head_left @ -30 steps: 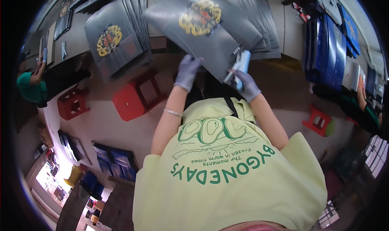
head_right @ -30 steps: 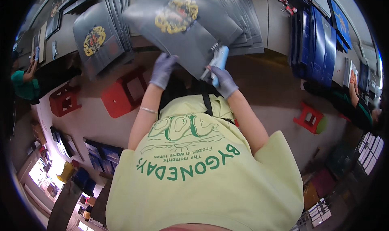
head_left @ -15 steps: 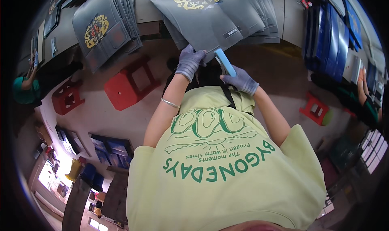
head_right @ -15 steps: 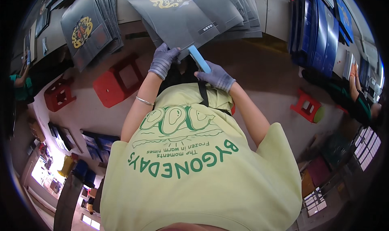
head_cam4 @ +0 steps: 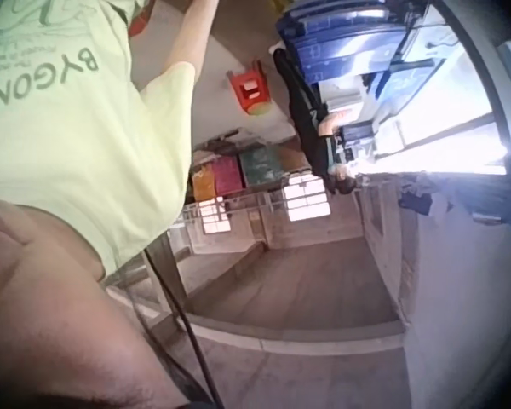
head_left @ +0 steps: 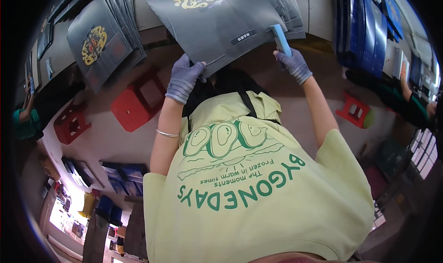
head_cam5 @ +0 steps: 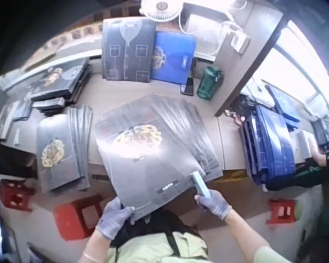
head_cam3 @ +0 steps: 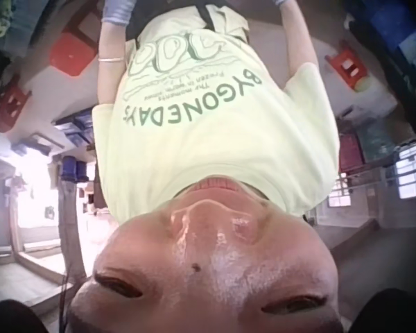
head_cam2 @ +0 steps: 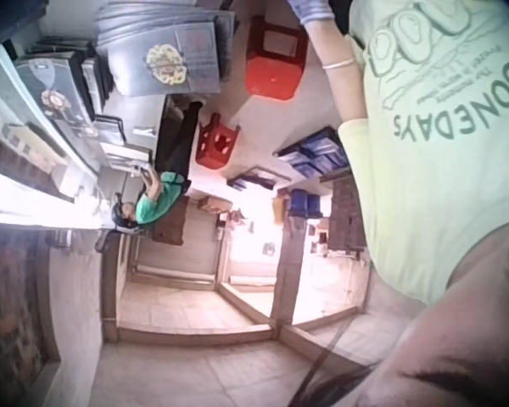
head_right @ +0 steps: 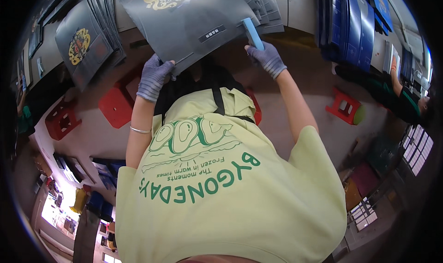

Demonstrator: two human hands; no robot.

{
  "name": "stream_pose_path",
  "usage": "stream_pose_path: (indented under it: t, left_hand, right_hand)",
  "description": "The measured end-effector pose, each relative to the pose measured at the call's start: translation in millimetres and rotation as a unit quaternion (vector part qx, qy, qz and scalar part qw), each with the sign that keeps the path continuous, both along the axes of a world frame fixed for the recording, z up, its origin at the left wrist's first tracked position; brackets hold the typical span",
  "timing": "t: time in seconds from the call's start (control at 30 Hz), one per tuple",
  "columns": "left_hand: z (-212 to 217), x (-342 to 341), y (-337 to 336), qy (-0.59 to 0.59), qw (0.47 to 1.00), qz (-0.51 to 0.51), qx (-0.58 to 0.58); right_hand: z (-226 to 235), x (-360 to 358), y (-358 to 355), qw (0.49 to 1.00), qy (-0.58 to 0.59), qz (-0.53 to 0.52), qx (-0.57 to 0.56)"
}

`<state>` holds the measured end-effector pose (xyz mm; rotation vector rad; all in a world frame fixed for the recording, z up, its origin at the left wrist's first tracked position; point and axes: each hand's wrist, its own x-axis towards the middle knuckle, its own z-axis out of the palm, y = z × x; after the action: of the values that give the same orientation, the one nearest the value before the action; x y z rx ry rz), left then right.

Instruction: The person staples edges of folded cardboard sheets one by one using a manual stapler, then opens the stapler and reloads it with a strip of staples.

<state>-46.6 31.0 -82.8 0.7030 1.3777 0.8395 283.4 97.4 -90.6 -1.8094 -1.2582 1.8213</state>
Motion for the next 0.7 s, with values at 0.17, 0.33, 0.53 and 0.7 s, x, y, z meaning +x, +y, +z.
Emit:
stream_pose_path:
  t: [0.17, 0.33, 0.53, 0.7]
  left_hand:
    - [17.4, -10.1, 11.1, 0.116, 0.993, -0.031, -0.02]
    - [-21.7, -38.0, 45.5, 0.179, 0.974, -0.13, -0.048]
    - [-72.7, -311.5, 0.0, 0.641, 0.742, 0.175, -0.091]
    - [-78.3, -398.2, -50.8, 0.586, 0.702, 0.204, -0.349]
  right_hand:
    - [0.1, -11.3, 7.3, 0.998, -0.032, 0.036, -0.03]
    - [-16.8, 27.2, 22.4, 0.995, -0.088, -0.011, 0.048]
    - [-51.0, 109.6, -15.6, 0.989, -0.095, -0.116, 0.018]
    - [-59.8, 104.8, -52.4, 0.988, -0.071, -0.118, -0.064]
